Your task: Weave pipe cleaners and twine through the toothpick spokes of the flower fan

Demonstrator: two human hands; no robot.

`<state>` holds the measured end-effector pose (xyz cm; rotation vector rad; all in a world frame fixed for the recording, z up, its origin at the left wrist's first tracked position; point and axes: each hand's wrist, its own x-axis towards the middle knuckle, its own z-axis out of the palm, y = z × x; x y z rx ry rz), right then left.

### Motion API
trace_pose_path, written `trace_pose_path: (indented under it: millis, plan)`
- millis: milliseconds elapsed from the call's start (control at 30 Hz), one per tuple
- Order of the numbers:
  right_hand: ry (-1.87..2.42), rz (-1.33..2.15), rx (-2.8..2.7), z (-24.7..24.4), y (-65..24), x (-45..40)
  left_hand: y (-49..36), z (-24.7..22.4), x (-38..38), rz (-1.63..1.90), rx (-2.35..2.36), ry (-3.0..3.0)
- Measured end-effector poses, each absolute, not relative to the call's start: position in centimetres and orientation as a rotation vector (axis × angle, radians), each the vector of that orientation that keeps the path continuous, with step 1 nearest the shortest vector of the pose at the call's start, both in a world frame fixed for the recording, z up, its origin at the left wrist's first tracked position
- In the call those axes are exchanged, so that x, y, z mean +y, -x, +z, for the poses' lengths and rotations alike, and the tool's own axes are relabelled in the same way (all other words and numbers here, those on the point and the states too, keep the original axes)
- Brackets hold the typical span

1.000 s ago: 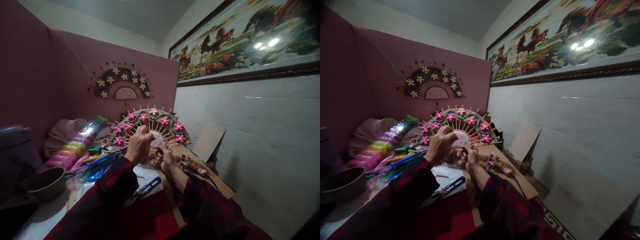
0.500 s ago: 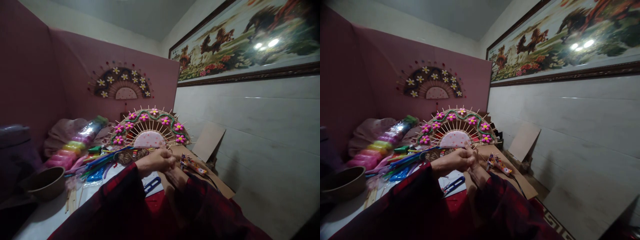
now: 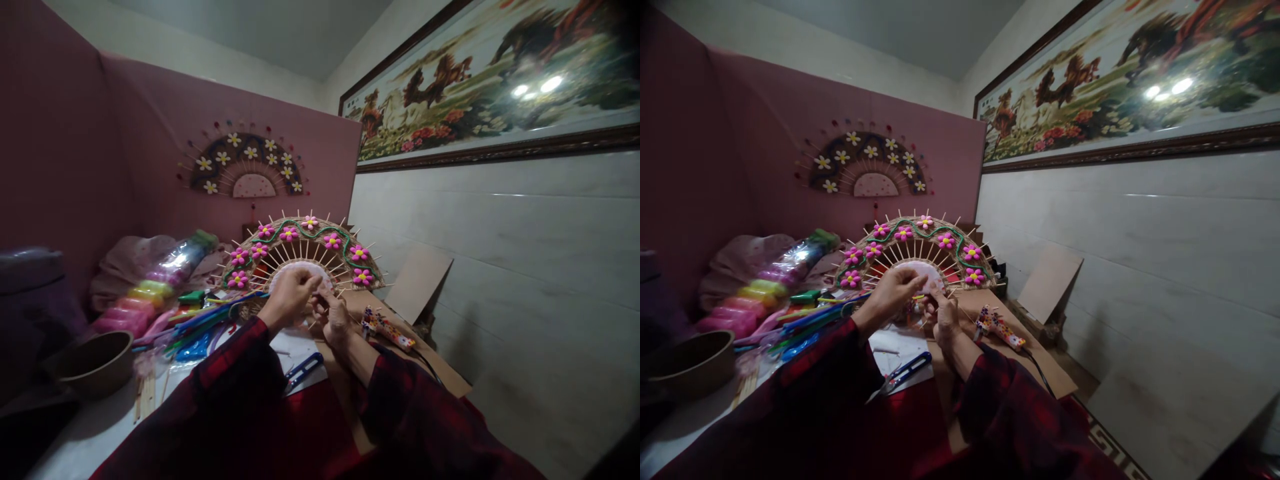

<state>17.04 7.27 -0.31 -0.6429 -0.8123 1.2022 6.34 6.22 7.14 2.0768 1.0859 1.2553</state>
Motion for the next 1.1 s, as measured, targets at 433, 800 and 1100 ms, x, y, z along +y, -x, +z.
trace_pose_path:
  millis: [433,800,1100]
  plan:
    - [0.656,1.239,-0.742,-0.2,-16.8,7.0,-3.9,8.4,7.2,1.584,1.233,-1.902]
    - [0.621,1.224,-0.716,-0.1,-17.1,7.2,-4.3,7.2,6.8,0.929,1.139,-2.172]
    - [0.554,1.207,-0.65,0.1,-17.8,7.9,-0.8,9.4,7.4,0.615,0.99,-2.256]
